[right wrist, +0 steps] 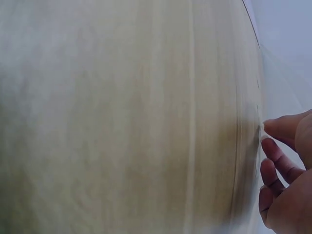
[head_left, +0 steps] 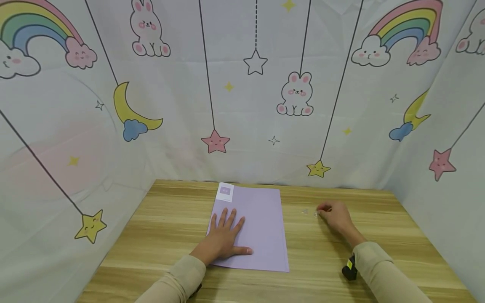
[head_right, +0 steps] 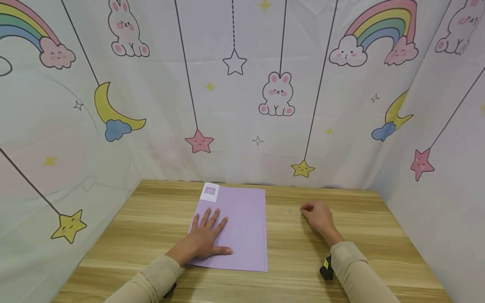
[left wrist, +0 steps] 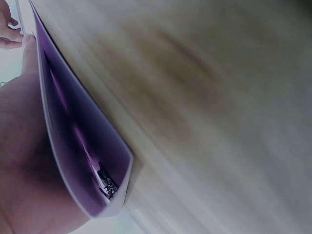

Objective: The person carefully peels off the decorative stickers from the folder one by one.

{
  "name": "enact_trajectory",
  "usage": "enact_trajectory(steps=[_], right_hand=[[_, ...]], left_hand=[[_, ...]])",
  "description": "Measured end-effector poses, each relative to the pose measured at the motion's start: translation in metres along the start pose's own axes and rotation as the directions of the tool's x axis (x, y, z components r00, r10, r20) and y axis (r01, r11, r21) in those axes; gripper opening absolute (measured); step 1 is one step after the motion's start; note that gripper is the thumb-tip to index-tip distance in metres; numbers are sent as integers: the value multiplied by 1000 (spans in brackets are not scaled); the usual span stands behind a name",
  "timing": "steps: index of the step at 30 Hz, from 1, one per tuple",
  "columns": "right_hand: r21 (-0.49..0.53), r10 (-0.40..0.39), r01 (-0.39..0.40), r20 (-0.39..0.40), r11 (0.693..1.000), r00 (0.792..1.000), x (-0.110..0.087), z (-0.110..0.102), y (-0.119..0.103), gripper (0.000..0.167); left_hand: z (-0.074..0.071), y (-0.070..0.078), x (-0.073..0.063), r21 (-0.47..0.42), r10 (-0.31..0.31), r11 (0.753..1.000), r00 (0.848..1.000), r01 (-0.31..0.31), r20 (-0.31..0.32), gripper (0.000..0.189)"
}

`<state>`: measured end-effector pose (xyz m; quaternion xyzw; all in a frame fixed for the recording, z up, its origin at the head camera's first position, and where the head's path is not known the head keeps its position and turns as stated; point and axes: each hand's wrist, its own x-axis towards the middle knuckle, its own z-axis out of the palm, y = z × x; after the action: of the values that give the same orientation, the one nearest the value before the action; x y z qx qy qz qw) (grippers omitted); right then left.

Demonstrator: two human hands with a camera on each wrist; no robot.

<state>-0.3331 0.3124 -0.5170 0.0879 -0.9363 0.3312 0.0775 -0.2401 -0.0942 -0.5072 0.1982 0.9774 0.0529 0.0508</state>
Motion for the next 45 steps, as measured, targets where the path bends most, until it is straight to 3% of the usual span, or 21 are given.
enact_trajectory(steps=[11,15,24,28,33,38,42,45], right_hand=[[-21,26,-26,3,999,1000,0,-8,-6,18],[12,22,-22,-21,1000,1000,1,-9,-10,23],[118,-21,28,-62,993,998,-5,-5,-46,31],[150,-55,61,-45,987,997,-12,2,-61,36],[210,-113,108,10,972,994,-19,12,-79,44],[257,-143,123,61,959,988,-26,24,-92,48],[268,-133,107,79,957,988,-32,32,-98,48],[282,-127,100,81,954,989,-37,41,-101,48]], left_hand=[[-3,2,0,0,8,1000,1000,-8,-6,108],[8,-7,7,-37,22,999,1000,-23,-22,113],[18,-22,11,-90,42,995,997,-48,-63,114],[13,-23,11,-116,39,992,997,-47,-74,104],[-10,-23,7,-99,-3,995,991,-10,-135,98],[-25,-28,7,-77,-133,990,961,118,-241,97],[-28,-34,6,-146,-243,967,922,207,-302,94],[-25,-40,3,-216,-325,939,897,268,-300,86]])
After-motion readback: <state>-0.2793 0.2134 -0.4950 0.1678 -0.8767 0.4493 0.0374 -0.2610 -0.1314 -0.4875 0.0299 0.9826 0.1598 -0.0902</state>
